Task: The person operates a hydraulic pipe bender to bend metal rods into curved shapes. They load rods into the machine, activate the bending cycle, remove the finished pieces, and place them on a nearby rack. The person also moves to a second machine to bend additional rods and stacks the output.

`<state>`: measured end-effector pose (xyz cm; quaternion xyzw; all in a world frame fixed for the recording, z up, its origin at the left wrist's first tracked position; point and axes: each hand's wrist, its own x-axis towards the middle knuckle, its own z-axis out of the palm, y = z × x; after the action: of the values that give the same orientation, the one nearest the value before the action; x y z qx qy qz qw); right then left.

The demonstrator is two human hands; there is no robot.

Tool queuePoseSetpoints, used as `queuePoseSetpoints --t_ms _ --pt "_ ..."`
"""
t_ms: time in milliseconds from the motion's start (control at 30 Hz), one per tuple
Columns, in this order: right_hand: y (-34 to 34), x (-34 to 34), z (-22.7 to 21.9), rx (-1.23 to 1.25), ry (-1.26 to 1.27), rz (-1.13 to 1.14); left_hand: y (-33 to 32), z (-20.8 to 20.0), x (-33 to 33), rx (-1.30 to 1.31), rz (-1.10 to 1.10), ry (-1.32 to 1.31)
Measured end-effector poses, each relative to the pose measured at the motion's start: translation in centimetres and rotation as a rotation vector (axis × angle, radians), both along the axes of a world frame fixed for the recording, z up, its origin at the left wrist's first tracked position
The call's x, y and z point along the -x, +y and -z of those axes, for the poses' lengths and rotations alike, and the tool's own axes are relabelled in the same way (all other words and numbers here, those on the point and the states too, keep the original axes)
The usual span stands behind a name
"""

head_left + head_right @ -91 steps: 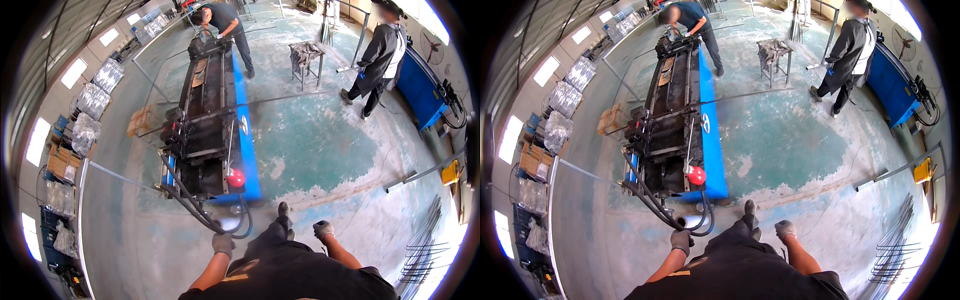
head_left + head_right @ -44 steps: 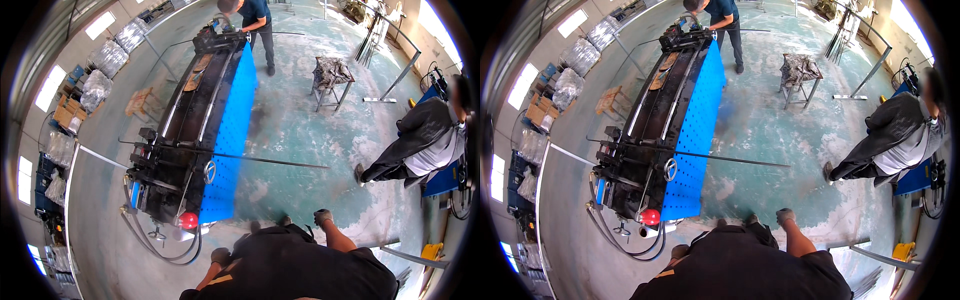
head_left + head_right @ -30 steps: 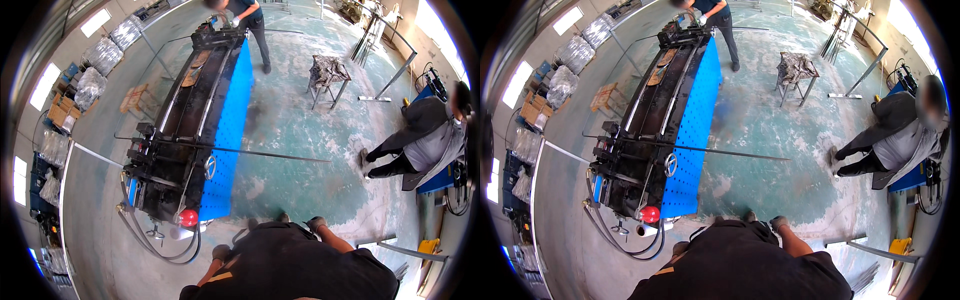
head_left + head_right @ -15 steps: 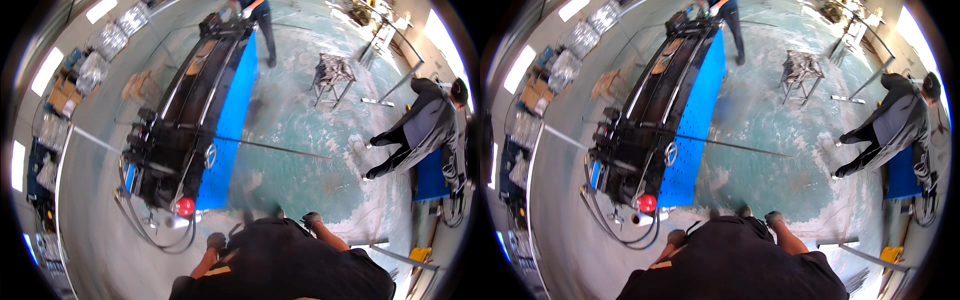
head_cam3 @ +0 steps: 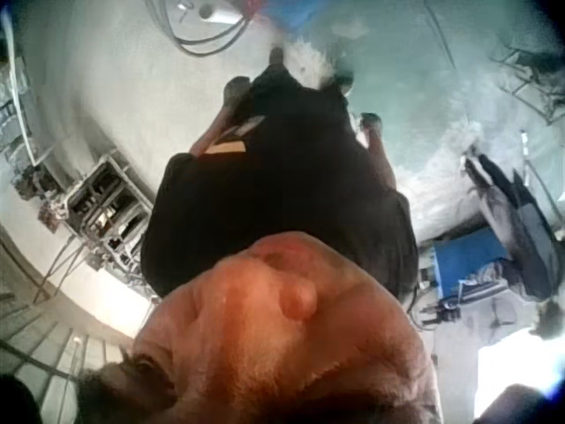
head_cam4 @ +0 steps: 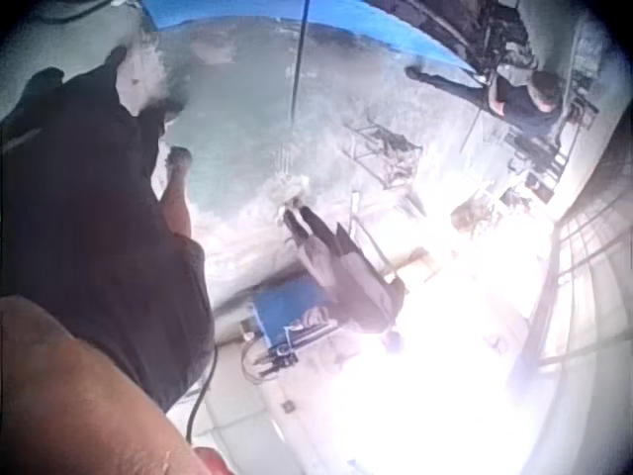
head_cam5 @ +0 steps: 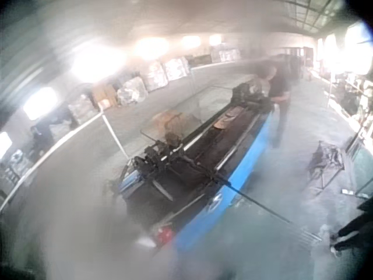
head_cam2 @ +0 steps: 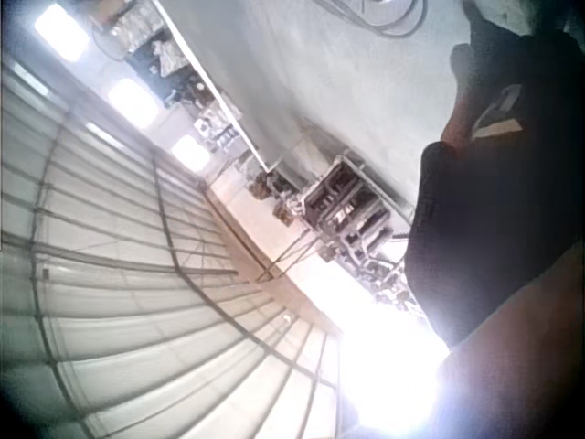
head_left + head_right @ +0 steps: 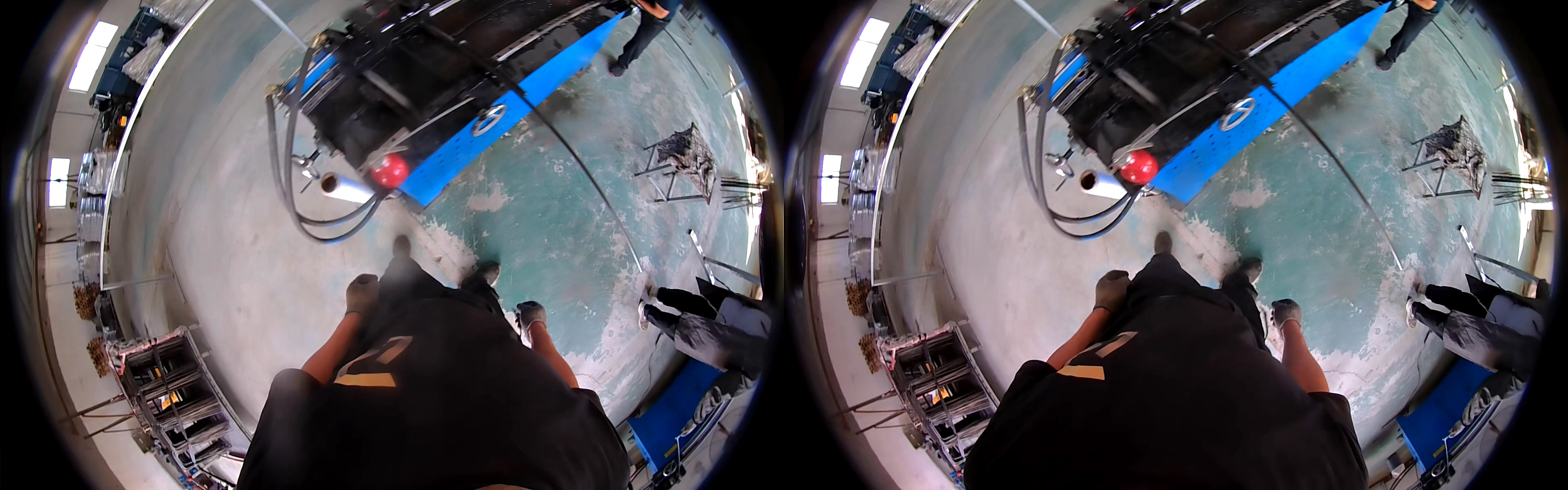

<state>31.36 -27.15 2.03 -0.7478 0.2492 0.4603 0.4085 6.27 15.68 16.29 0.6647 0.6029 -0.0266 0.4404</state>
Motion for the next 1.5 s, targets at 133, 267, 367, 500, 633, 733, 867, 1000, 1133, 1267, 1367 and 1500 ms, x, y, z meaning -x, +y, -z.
queuePoseSetpoints --t_ms 133,267,367,500,633,733,867,1000,1133,1267,1367,1500 --pt "3.9 2.5 3.0 -0.039 -0.085 -0.027 5.5 2.5 2.5 0.051 -0.231 -0.155" --pt "11.7 6.7 1.7 -0.029 -0.154 -0.017 14.1 2.4 4.6 0.184 -0.36 -0.405" --pt "15.5 11.4 4.7 0.153 -0.326 -0.242 21.7 1.4 6.0 0.165 -0.366 -0.369" --pt "26.9 14.4 -7.4 0.226 -0.492 -0.391 31.2 -0.7 3.1 0.079 -0.133 -0.445" --pt "33.2 15.5 -10.1 0.026 -0.453 -0.501 36.6 -3.2 -1.5 -0.233 0.177 -0.427" --pt "40.1 15.1 -12.3 -0.141 -0.431 -0.587 37.8 -6.3 -4.4 -0.08 0.133 -0.528" --pt "47.8 14.9 -18.1 -0.396 -0.283 -0.591 41.2 -4.3 -6.3 -0.405 0.496 -0.459" --pt "53.4 16.5 -23.1 -0.635 -0.21 -0.634 44.1 -2.5 -9.4 0.225 0.321 -0.191" --pt "59.7 18.9 -23.0 -0.663 -0.139 -0.488 46.3 -0.9 -11.0 0.805 0.293 -0.242" --pt "65.2 22.7 -21.0 -0.552 -0.314 -0.448 48.6 -0.2 -12.1 1.147 0.321 -0.279" --pt "67.7 23.5 -20.8 -0.541 -0.328 -0.228 49.7 -0.7 -13.5 1.298 0.309 -0.222" --pt "71.5 22.6 -18.0 -0.285 -0.478 -0.102 50.2 -1.7 -15.9 1.28 0.35 -0.154"
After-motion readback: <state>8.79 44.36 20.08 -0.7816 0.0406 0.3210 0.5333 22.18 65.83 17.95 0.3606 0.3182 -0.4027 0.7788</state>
